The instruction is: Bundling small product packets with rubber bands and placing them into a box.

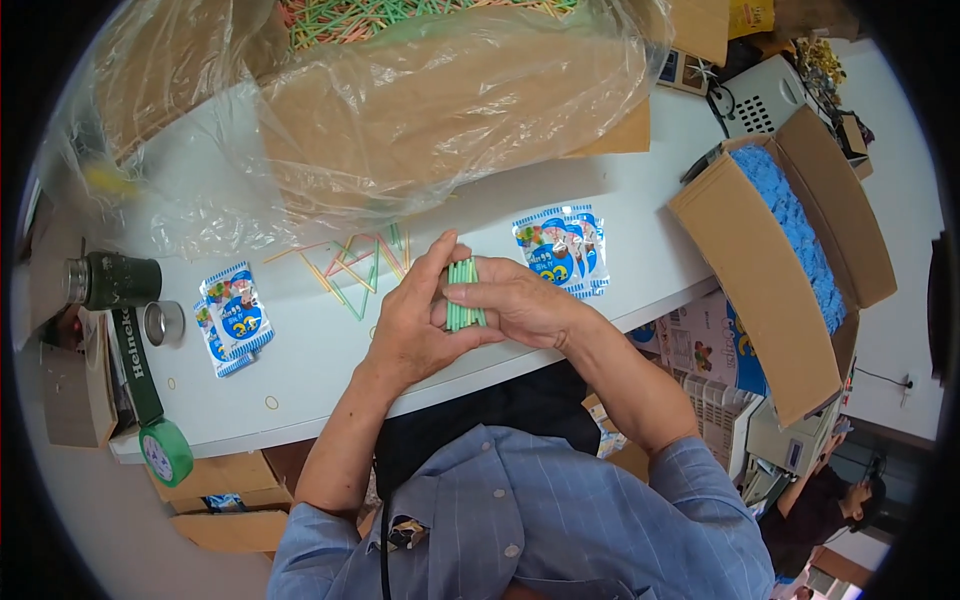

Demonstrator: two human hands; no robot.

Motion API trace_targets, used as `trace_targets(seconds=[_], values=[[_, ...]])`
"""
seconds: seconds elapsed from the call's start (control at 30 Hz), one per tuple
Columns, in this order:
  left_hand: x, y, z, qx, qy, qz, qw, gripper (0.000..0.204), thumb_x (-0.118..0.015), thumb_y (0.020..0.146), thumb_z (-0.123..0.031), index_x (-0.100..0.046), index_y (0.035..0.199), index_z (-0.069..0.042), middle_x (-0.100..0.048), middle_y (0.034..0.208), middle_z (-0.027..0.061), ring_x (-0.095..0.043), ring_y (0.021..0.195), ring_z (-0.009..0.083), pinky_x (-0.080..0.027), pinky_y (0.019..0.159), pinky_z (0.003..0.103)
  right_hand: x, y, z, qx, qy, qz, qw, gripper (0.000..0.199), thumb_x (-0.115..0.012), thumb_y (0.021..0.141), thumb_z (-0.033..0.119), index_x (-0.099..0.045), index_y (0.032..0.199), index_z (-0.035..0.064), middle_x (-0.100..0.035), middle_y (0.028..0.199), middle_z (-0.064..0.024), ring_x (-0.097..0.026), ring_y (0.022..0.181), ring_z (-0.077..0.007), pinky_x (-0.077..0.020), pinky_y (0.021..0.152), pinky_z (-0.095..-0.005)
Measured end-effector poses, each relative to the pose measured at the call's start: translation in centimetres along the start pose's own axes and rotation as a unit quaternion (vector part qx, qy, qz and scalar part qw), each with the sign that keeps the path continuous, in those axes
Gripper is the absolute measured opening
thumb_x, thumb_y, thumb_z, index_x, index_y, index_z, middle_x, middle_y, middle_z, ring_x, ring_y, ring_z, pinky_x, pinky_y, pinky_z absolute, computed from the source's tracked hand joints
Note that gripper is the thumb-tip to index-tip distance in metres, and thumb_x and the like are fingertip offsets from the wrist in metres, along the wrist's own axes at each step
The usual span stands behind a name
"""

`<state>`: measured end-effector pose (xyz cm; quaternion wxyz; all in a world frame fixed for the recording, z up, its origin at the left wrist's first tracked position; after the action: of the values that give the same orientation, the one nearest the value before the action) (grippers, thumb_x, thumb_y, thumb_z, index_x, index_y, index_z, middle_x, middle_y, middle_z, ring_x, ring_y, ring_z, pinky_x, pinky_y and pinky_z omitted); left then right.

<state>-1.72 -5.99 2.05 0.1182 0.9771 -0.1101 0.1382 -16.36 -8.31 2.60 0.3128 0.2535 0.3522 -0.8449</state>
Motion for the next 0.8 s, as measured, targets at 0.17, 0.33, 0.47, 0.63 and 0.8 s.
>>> trace_targets(seconds=[0.17,0.33,0.47,0.63,0.8], values=[[1.3,0.3,-0.1,-0.080,0.053,0.012,0.995,0.106,-0.095,0.055,-0.016,-0.041,0.146,-0.003,-0.061,0.128,0.0199,-0.061,0.115,0.0372,-0.052,0.096,0.040,-0.7,0.8,-0.3,0.006,-0.007,-0.008,1.000,0.034,-0.060,0.096,0.012,-0.055,0.128,0.0007,-0.065,0.112,-0.0079,-0.064,0.103,-0.0161,-0.0526,0.090,-0.0312],[1.1,-0.5,-0.1,-0.051,0.031,0.009,0.998,0.104,-0.092,0.061,-0.017,-0.037,0.148,-0.002,-0.057,0.133,0.0204,-0.056,0.122,0.0387,-0.047,0.102,0.041,-0.4,0.6,-0.6,0.009,0.006,-0.032,0.999,0.023,-0.059,0.097,0.010,-0.060,0.118,0.0009,-0.067,0.104,-0.0088,-0.065,0.098,-0.0166,-0.0524,0.087,-0.0308],[4.2,-2.1,-3.0,-0.074,0.147,-0.100,0.981,0.085,-0.091,0.066,-0.018,-0.049,0.138,-0.001,-0.059,0.130,0.0201,-0.058,0.120,0.0391,-0.047,0.102,0.042,0.2,0.7,0.0,0.099,-0.096,-0.088,0.987,0.018,-0.057,0.099,0.010,-0.059,0.114,0.0003,-0.068,0.106,-0.0099,-0.065,0.101,-0.0185,-0.0507,0.091,-0.0316],[15.8,-7.2,-2.2,0.134,0.385,-0.423,0.809,0.046,-0.085,0.076,-0.025,-0.067,0.110,0.002,-0.068,0.098,0.0125,-0.066,0.091,0.0285,-0.053,0.076,0.037,0.7,1.3,0.5,0.284,-0.414,-0.174,0.847,0.015,-0.049,0.103,0.009,-0.054,0.115,-0.0005,-0.068,0.112,-0.0127,-0.063,0.110,-0.0196,-0.0470,0.098,-0.0316],[20.5,-8.0,0.6,0.286,0.468,-0.370,0.750,0.058,-0.086,0.072,-0.040,-0.068,0.109,0.001,-0.069,0.094,0.0108,-0.067,0.085,0.0259,-0.052,0.071,0.038,0.9,1.8,-0.3,0.306,-0.484,-0.185,0.798,0.015,-0.049,0.103,0.008,-0.055,0.114,-0.0010,-0.068,0.113,-0.0135,-0.063,0.108,-0.0184,-0.0454,0.098,-0.0293]])
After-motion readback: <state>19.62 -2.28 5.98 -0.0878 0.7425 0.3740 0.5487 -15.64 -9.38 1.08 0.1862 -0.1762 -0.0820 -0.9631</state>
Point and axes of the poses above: each hand's wrist, its own y-axis towards the middle knuckle, its own x-axis out of the back of the hand, z = x × y, the point moved 3 cm from there along y, towards the middle knuckle
